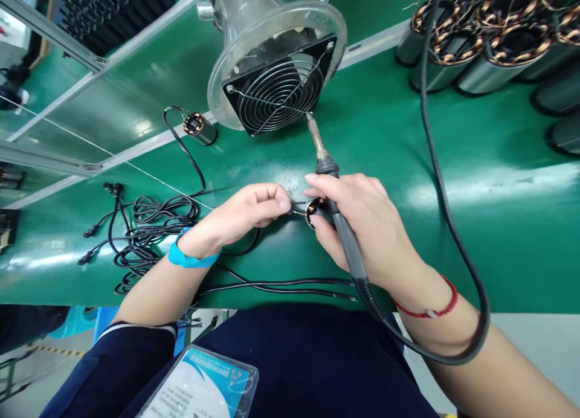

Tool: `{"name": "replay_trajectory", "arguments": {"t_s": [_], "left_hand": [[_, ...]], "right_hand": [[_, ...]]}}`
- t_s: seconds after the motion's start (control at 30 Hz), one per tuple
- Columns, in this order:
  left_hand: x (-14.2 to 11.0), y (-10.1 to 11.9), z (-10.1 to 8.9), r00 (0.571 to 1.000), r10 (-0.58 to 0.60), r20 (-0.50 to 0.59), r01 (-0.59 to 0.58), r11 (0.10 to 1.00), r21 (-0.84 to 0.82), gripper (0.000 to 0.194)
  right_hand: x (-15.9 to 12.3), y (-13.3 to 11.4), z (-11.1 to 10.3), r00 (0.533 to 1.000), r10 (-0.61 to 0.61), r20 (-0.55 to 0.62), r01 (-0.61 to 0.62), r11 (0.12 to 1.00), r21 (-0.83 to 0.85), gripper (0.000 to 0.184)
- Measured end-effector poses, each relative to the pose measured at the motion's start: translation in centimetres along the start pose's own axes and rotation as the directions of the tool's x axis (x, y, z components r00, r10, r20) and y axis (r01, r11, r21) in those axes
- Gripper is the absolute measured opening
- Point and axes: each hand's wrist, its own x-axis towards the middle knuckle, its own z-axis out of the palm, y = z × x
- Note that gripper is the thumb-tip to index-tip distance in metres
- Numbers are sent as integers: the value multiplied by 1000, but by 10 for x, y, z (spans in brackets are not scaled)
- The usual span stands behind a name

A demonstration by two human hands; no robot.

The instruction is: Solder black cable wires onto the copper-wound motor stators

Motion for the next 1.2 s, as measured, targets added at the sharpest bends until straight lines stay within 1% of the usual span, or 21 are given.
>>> {"name": "replay_trajectory", "arguments": {"t_s": [0.07,0.17,0.33,0.43,0.5,0.6,0.67,0.77,0.83,0.9,0.97,1.03,1.07,1.1,1.13,1.2], "left_hand": [[0,1,-3,1000,-13,13,13,1000,1,15],[2,-2,-5,1000,2,9,-2,999,-34,15],[5,-10,4,1000,-10,10,11,998,-69,32],[4,-11,7,1000,-2,30,4,997,-77,34],[2,-10,6,999,2,38,1,997,-76,32],[1,-6,0,998,-23,59,29,995,-97,26],[1,-6,-2,994,-34,108,44,995,-90,20],[3,-8,1,983,-31,183,29,1000,13,13],[5,-11,6,982,-11,188,-7,995,95,15],[4,-12,10,989,50,139,-76,978,192,18],[2,-10,8,984,172,41,-176,926,334,19],[0,-5,0,948,313,-64,-243,836,492,16],[-1,-1,-7,923,368,-110,-249,791,559,16],[-3,3,-16,900,406,-157,-232,753,616,16],[-4,7,-26,881,423,-213,-185,722,667,15],[-6,17,-48,831,430,-353,-33,671,740,15]], "right_hand": [[0,-1,0,1000,7,-10,-7,1000,6,53],[0,-1,-1,1000,11,-8,-11,1000,5,54],[-1,-1,1,1000,-29,-6,29,999,17,56],[0,-2,3,997,-69,22,69,998,-10,50],[0,-3,5,997,-72,42,74,996,-52,43],[0,-5,6,999,-22,27,24,996,-92,35],[0,-7,6,1000,17,-13,-18,997,-80,34],[-1,-10,7,995,66,-70,-70,996,-59,35],[-1,-12,10,992,94,-87,-100,992,-72,34],[0,-13,12,989,107,-102,-117,989,-91,33],[1,-12,12,989,106,-105,-116,989,-89,35],[0,-11,9,988,107,-108,-115,991,-66,39],[-1,-10,7,987,108,-117,-115,992,-51,41],[-2,-8,4,984,116,-134,-123,992,-40,42],[-3,-6,1,980,126,-153,-133,991,-34,42],[-6,-2,-4,968,163,-193,-174,984,-40,41]]}}
